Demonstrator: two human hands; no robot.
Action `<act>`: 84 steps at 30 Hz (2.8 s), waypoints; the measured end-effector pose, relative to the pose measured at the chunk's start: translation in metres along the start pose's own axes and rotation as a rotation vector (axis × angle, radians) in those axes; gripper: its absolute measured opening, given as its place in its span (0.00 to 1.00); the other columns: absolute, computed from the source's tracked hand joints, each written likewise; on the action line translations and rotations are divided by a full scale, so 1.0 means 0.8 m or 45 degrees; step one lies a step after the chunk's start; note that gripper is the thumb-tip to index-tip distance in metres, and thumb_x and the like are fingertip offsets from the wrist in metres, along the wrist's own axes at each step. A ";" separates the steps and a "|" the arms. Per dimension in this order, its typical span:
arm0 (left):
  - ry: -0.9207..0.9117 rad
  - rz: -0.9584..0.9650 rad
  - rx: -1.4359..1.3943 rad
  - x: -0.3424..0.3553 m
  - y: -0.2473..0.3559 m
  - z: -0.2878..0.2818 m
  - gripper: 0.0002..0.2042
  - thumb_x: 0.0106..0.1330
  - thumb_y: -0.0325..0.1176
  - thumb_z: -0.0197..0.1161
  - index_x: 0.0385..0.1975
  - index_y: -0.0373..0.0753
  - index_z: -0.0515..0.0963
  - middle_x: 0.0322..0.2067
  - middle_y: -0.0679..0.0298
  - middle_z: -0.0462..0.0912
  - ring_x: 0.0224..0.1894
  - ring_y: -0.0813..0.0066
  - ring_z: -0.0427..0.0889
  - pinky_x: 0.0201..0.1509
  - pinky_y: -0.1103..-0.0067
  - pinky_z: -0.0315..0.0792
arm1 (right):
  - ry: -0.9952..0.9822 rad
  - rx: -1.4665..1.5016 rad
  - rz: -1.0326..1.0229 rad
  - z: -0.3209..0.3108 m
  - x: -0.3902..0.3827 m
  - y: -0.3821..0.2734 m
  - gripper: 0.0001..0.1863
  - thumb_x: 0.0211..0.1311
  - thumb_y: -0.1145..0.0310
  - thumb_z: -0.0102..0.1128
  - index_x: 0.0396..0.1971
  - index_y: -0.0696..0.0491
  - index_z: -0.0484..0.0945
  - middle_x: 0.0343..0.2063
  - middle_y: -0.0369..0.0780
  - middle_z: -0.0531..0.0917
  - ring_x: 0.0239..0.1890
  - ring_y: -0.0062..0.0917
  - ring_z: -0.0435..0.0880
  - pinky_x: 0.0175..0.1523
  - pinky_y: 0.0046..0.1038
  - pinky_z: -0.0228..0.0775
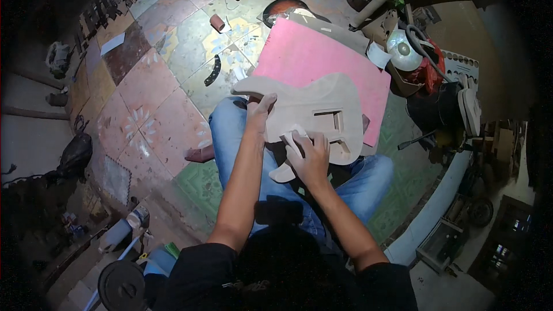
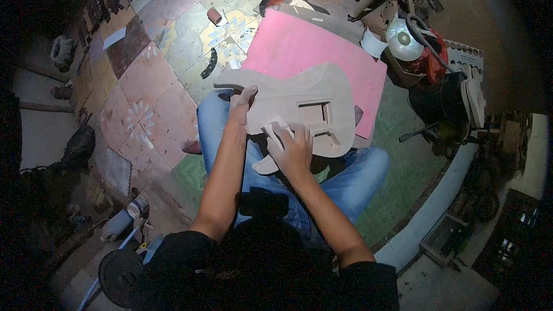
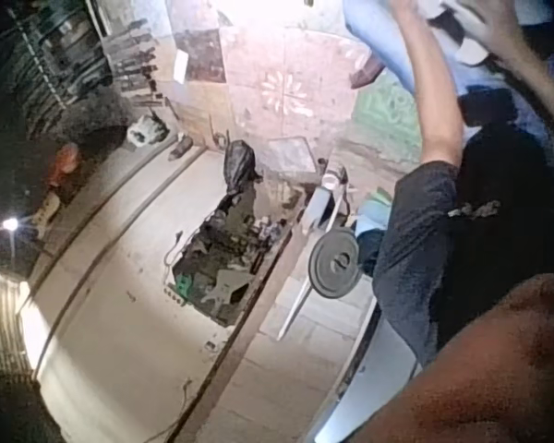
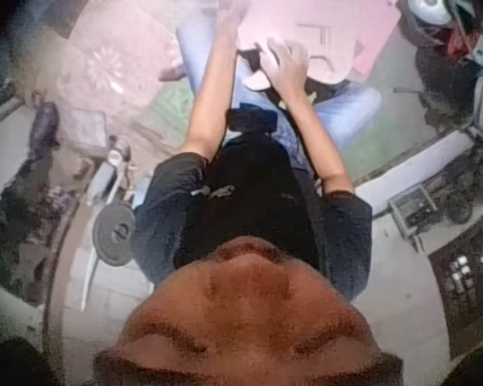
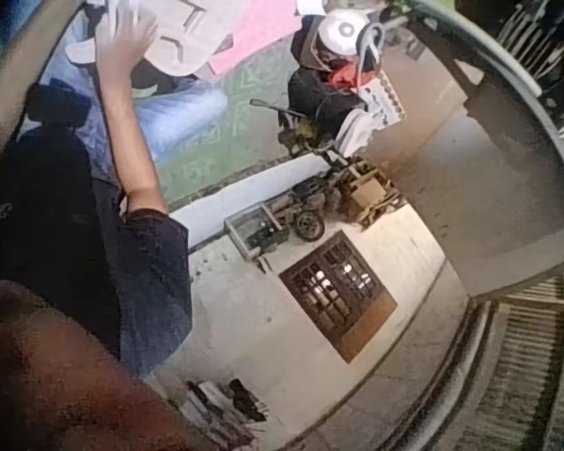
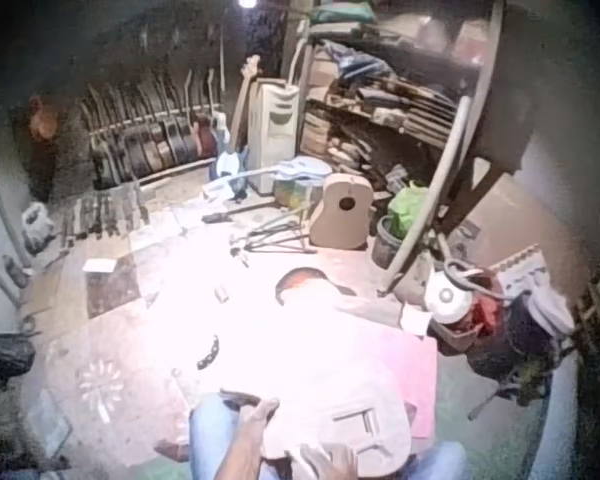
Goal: The person sands the surfaces and edges of a wooden electric guitar body using a sanding block, turning the body over and around to reach different sides.
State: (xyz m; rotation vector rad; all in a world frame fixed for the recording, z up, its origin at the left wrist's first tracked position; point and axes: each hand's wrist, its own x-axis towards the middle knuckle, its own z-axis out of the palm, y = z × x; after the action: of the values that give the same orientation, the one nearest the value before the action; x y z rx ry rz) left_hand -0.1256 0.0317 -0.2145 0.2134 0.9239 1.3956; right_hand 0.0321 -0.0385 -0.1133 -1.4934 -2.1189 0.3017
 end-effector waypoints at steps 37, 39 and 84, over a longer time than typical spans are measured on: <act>0.074 -0.025 0.126 -0.004 0.002 0.032 0.27 0.55 0.42 0.73 0.51 0.34 0.75 0.45 0.64 0.79 0.47 0.74 0.76 0.54 0.75 0.71 | 0.112 -0.131 0.217 0.017 0.052 0.020 0.25 0.46 0.63 0.72 0.49 0.44 0.83 0.41 0.45 0.75 0.47 0.41 0.75 0.50 0.43 0.67; 0.094 0.055 0.157 -0.001 -0.009 0.017 0.27 0.55 0.42 0.73 0.51 0.34 0.75 0.44 0.64 0.79 0.46 0.74 0.76 0.53 0.76 0.71 | 0.107 -0.120 0.208 0.009 0.027 0.003 0.25 0.46 0.63 0.72 0.49 0.44 0.82 0.41 0.45 0.75 0.47 0.41 0.75 0.50 0.43 0.67; 0.273 0.114 0.158 -0.010 0.021 0.034 0.16 0.62 0.53 0.63 0.23 0.50 0.73 0.16 0.73 0.69 0.18 0.84 0.66 0.23 0.82 0.57 | -0.090 -0.037 0.041 0.006 0.009 -0.005 0.23 0.51 0.62 0.69 0.50 0.47 0.83 0.41 0.48 0.76 0.47 0.45 0.75 0.53 0.45 0.66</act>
State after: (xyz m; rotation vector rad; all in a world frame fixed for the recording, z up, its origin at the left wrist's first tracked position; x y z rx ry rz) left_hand -0.1190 0.0390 -0.1828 0.2034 1.1928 1.4643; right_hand 0.0244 -0.0326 -0.1134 -1.5563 -2.1638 0.3416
